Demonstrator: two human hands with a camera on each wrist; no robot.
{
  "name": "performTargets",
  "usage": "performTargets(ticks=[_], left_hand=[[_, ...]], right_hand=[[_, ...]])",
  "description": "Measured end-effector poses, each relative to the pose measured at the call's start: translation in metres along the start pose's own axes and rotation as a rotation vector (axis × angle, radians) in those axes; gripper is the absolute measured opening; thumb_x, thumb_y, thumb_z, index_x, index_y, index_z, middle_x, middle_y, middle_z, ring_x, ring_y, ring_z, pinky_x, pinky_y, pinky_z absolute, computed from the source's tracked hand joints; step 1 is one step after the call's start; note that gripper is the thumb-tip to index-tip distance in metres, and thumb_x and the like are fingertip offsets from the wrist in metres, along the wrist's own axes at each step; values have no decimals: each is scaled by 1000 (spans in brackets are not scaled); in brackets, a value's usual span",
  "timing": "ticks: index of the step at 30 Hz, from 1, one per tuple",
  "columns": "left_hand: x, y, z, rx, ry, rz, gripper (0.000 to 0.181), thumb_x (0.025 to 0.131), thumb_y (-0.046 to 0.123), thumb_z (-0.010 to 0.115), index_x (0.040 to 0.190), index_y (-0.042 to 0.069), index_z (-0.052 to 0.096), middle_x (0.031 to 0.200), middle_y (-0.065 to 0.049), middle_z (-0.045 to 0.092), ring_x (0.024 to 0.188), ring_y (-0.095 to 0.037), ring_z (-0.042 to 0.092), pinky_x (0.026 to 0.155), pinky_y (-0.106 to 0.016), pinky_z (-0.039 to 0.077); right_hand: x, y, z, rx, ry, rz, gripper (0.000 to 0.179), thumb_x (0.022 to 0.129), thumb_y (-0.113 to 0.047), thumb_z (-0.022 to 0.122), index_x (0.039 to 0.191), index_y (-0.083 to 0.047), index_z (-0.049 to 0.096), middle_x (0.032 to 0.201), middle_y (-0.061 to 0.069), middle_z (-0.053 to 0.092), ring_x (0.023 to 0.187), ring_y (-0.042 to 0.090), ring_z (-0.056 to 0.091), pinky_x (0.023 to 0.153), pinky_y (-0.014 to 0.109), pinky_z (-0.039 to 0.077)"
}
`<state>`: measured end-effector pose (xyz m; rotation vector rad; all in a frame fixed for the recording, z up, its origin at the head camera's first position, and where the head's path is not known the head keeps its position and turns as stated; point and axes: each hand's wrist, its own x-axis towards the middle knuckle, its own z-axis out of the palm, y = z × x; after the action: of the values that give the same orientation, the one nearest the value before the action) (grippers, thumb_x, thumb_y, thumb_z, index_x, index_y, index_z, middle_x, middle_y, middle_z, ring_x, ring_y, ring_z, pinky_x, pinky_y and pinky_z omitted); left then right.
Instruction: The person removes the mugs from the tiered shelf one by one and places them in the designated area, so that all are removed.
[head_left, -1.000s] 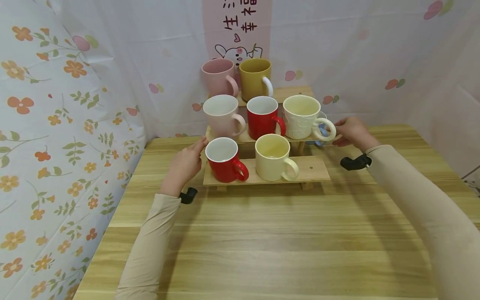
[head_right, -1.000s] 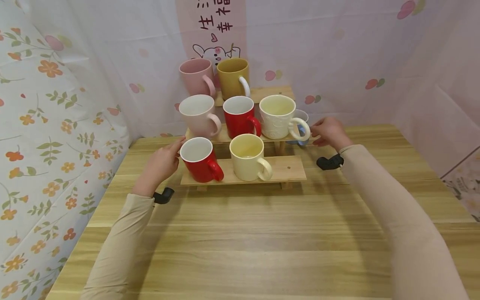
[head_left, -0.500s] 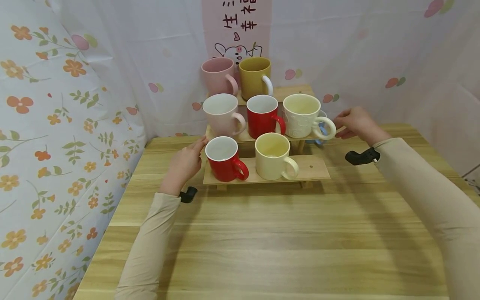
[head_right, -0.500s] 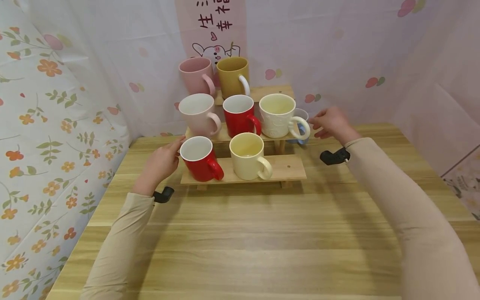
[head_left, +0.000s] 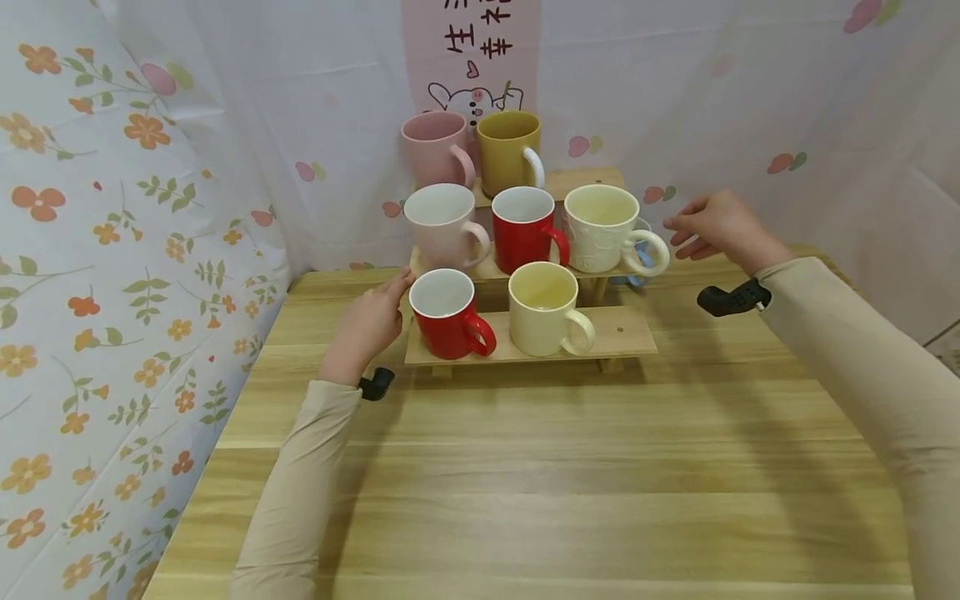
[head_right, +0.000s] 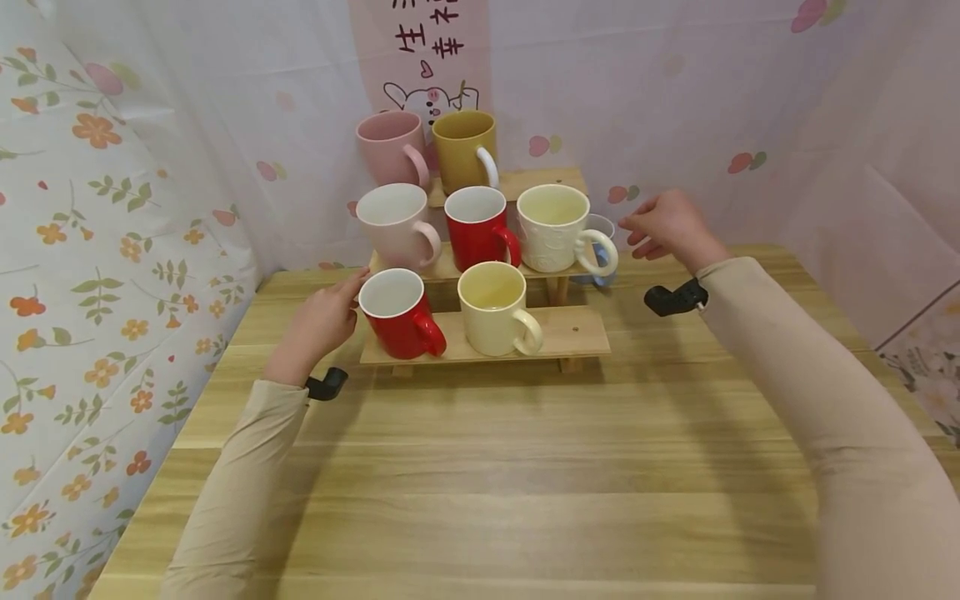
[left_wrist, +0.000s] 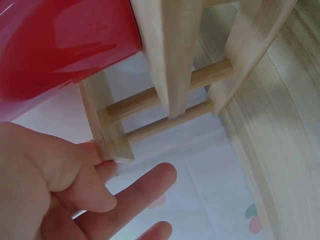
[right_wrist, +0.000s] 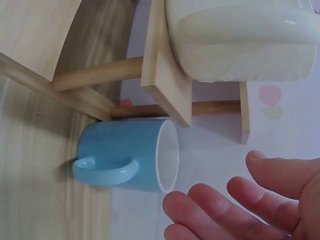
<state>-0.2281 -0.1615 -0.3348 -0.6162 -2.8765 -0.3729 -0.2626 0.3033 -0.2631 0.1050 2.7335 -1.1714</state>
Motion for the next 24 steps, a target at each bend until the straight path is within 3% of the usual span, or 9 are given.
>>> performTargets(ticks=[11,24], left_hand=[[1,-1,-1,-3,-24,6,56,85,-6,48,140,6,48,146,-9,46,100,-38,64,75,-47,53],[1,-1,0,7,-36,-15,56,86,-5,47,141,8,47,148,-7,44,96,-38,65,67,-45,53]], right_hand=[[4,-16,-7,-13,8,-3,56,95,-33,54,129,11,48,73,-6,67,65,12,70,62,30,57],[6,-38,-17,1,8,13,63,94,-37,55,134,10,44,72,-8,67,64,10,70,63,29,57]])
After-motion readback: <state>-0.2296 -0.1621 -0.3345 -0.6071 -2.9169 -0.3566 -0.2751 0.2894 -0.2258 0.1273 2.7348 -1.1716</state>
